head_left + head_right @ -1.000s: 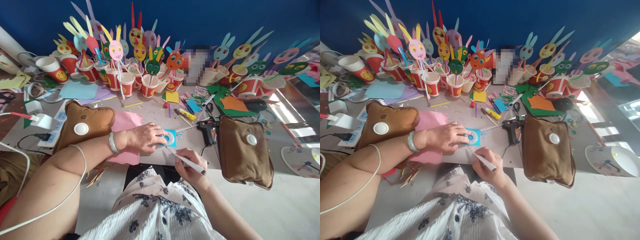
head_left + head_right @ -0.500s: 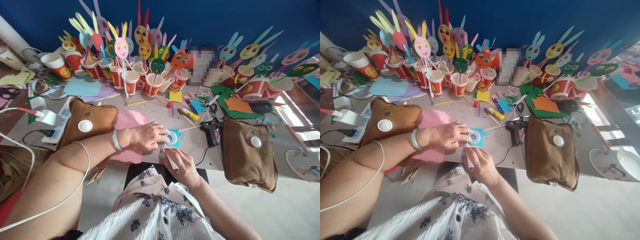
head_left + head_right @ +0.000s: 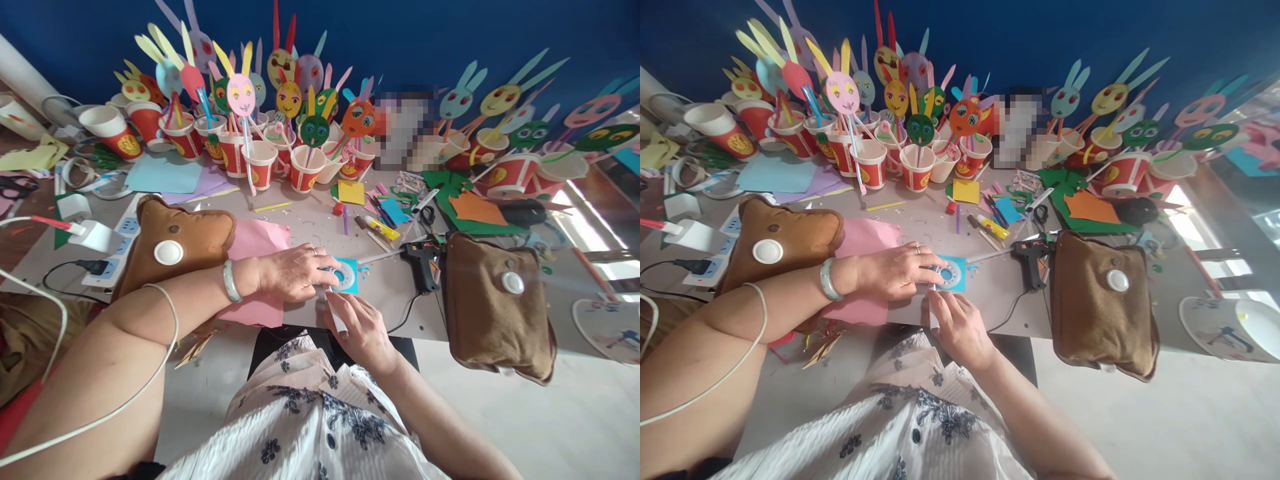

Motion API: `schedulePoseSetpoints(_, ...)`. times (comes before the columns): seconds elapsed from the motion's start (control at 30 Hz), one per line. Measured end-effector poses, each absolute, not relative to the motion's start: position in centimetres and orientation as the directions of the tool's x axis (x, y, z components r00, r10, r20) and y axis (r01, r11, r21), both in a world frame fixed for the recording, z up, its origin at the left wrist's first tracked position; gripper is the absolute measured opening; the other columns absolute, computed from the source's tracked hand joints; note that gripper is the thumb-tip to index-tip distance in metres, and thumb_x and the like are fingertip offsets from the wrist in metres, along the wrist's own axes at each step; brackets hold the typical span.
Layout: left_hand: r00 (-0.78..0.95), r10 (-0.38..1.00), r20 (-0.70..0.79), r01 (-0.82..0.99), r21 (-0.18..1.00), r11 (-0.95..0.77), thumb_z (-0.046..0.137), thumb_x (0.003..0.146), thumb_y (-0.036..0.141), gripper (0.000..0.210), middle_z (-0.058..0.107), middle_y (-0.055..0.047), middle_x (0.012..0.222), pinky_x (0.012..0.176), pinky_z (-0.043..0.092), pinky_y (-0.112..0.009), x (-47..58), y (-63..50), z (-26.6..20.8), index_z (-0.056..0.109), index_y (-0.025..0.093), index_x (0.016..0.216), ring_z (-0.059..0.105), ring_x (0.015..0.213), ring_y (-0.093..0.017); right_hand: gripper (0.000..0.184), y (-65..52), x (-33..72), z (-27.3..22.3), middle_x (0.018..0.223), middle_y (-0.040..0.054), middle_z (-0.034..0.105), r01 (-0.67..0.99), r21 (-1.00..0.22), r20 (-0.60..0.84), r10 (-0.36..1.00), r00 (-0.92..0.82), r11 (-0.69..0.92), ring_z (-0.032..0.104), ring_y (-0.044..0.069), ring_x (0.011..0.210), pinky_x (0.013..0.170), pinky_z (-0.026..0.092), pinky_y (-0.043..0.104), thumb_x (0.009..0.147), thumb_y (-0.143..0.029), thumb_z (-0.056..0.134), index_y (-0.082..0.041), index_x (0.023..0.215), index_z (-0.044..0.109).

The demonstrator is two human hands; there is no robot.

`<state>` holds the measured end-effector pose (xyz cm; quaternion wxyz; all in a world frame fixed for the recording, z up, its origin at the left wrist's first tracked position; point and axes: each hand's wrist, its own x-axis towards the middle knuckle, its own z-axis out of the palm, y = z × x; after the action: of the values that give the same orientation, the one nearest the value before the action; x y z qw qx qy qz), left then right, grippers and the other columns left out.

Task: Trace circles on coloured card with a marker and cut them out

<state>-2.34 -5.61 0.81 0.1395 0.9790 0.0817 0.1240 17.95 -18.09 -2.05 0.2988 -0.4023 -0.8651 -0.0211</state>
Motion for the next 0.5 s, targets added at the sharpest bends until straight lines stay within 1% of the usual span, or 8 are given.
schedulePoseSetpoints(0.1, 0.954, 0.192, 0.228, 0.122, 0.289, -0.95, 0.057, 0.086, 0.013, 0.041, 0.062, -0.009, 0.142, 0.102, 0.043, -0.042, -2.36, -5.63, 0.81, 0.069, 0.023, 0.124, 0.058, 0.112, -0.027, 0.043, -18.09, 17.96, -2.07, 0.091, 0.0103, 0.071, 0.71, -0.199, 0.532, 0.683, -0.501, 0.676, 0.067, 0.022, 0.078, 0.073, 0.06, 0.036, 0.083, 0.001, 0.054, -0.012, 0.124, 0.054)
schedulePoseSetpoints(0.27, 0.955, 0.2, 0.218, 0.132, 0.292, -0.947, 0.057, 0.086, 0.014, 0.04, 0.063, -0.011, 0.14, 0.101, 0.044, -0.043, -2.41, -5.65, 0.93, 0.069, 0.023, 0.124, 0.059, 0.113, -0.028, 0.042, -18.17, 18.02, -1.89, 0.088, 0.0091, 0.07, 0.705, -0.208, 0.533, 0.683, -0.5, 0.678, 0.067, 0.022, 0.076, 0.071, 0.059, 0.035, 0.082, 0.002, 0.054, -0.013, 0.122, 0.054)
schedulePoseSetpoints(0.37, 0.958, 0.202, 0.202, 0.138, 0.292, -0.946, 0.058, 0.086, 0.015, 0.041, 0.063, -0.01, 0.141, 0.101, 0.044, -0.044, -2.4, -5.63, 1.05, 0.069, 0.023, 0.124, 0.059, 0.113, -0.028, 0.043, -18.32, 18.08, -1.73, 0.085, 0.0066, 0.069, 0.696, -0.221, 0.546, 0.678, -0.492, 0.683, 0.067, 0.021, 0.074, 0.07, 0.059, 0.034, 0.082, 0.003, 0.052, -0.015, 0.121, 0.053)
schedulePoseSetpoints(0.5, 0.961, 0.219, 0.172, 0.159, 0.308, -0.938, 0.058, 0.084, 0.015, 0.043, 0.062, -0.008, 0.142, 0.101, 0.043, -0.042, -2.35, -5.65, 1.28, 0.069, 0.025, 0.124, 0.059, 0.114, -0.027, 0.043, -18.62, 18.26, -1.41, 0.081, 0.0032, 0.068, 0.675, -0.267, 0.552, 0.684, -0.478, 0.688, 0.064, 0.018, 0.069, 0.067, 0.058, 0.032, 0.081, 0.005, 0.052, -0.018, 0.117, 0.053)
